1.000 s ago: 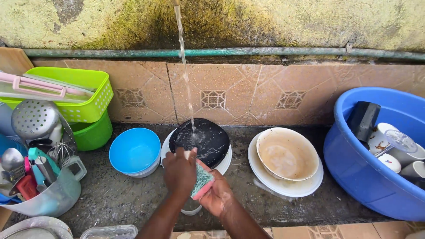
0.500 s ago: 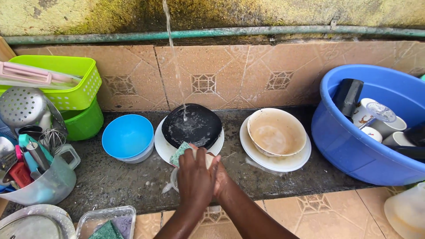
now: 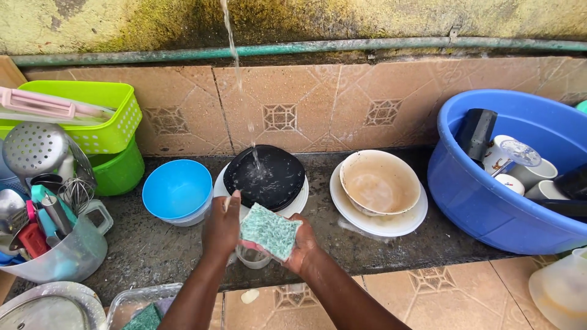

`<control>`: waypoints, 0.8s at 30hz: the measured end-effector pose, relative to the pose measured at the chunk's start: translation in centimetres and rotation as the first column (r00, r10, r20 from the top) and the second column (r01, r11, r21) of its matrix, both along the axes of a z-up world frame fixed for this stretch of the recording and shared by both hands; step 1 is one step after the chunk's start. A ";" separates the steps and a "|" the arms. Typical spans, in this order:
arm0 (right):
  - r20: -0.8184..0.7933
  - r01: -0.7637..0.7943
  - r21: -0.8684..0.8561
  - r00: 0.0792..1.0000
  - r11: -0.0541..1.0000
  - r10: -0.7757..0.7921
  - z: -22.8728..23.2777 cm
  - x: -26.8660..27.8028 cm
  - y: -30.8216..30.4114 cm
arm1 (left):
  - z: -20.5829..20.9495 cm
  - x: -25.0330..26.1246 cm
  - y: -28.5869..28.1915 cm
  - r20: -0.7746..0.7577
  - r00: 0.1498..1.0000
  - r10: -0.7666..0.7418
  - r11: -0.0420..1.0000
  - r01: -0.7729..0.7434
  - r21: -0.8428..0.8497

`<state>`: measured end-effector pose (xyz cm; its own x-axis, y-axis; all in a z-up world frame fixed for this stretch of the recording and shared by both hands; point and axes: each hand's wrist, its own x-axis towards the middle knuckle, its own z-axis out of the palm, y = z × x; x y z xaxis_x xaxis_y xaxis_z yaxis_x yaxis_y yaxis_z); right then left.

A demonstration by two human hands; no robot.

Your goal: Washing and rinsing dishes and bowls at an outdoor washing station.

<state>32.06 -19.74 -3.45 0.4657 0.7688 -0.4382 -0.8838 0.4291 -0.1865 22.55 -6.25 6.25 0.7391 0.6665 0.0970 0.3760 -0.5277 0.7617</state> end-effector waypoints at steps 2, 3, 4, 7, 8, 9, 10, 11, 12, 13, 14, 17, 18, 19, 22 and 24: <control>0.042 0.042 -0.233 0.999 0.972 -0.033 1.2 -0.2 0.7 | 1.8 -0.4 -2.5 -0.003 0.999 -0.041 0.941 0.038 -0.337; 0.082 0.086 -0.453 0.995 0.887 -0.055 1.6 -0.6 1.1 | 2.6 -0.8 -3.8 0.003 0.997 -0.083 0.769 0.066 -0.636; 0.084 0.083 -0.450 0.995 0.889 -0.050 1.5 -0.7 1.2 | 2.5 -1.1 -5.1 0.005 0.997 -0.078 0.771 0.064 -0.633; 0.165 0.038 -0.228 0.986 0.973 0.000 4.0 -1.7 1.2 | 2.5 -1.4 -7.6 0.108 0.993 -0.043 0.957 0.072 -0.282; 0.152 -0.022 -0.021 0.988 1.000 0.025 6.5 -2.7 0.6 | 2.4 -1.5 -7.7 0.140 0.990 -0.025 1.000 0.024 0.010; 0.143 -0.079 0.188 0.988 0.979 0.053 8.9 -3.8 0.0 | 2.3 -1.7 -7.9 0.174 0.985 -0.017 0.954 -0.036 0.299; 0.140 -0.089 0.189 0.988 0.978 0.063 7.6 -4.0 0.3 | 2.7 -2.5 -8.4 0.170 0.985 -0.007 0.953 -0.045 0.299; 0.200 -0.113 0.287 0.978 0.951 0.056 6.3 -4.3 0.5 | 3.1 -3.3 -9.0 0.120 0.991 -0.061 0.924 0.010 0.383; 0.265 -0.141 0.379 0.964 0.915 0.039 5.2 -4.2 0.4 | 3.4 -3.8 -9.8 0.070 0.991 -0.113 0.885 0.069 0.460; 0.268 -0.149 0.377 0.962 0.914 0.046 2.8 -3.6 0.6 | 3.2 -3.5 -9.7 0.074 0.992 -0.106 0.887 0.061 0.458; 0.337 -0.168 0.465 0.941 0.869 0.001 0.5 -3.0 1.0 | 3.0 -3.3 -9.4 0.024 0.984 -0.179 0.857 0.143 0.495; 0.351 -0.160 0.465 0.936 0.871 -0.016 2.5 -4.6 0.8 | 2.8 -1.7 -5.4 -0.047 0.994 -0.096 0.881 0.107 0.460; 0.306 -0.132 0.379 0.952 0.916 0.010 4.7 -5.6 0.6 | 2.8 -1.1 -3.6 -0.071 0.996 0.054 0.916 -0.022 0.400; 0.303 -0.131 0.376 0.953 0.917 0.012 4.0 -5.7 0.3 | 2.4 -1.8 -3.4 -0.075 0.996 0.055 0.918 -0.021 0.396; 0.140 -0.165 0.288 0.982 0.943 0.129 2.7 -4.3 0.4 | 2.0 -2.7 -4.5 -0.043 0.995 0.090 0.933 -0.069 0.353; 0.098 -0.187 0.297 0.981 0.936 0.165 1.7 -4.2 0.6 | 1.5 -3.8 -8.8 0.162 0.984 -0.071 0.795 -0.042 0.606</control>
<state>27.90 -19.17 -1.71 0.3318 0.9325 -0.1428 -0.9398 0.3135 -0.1362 18.74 -15.03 7.76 0.6824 0.4186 0.5992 0.2614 -0.9053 0.3347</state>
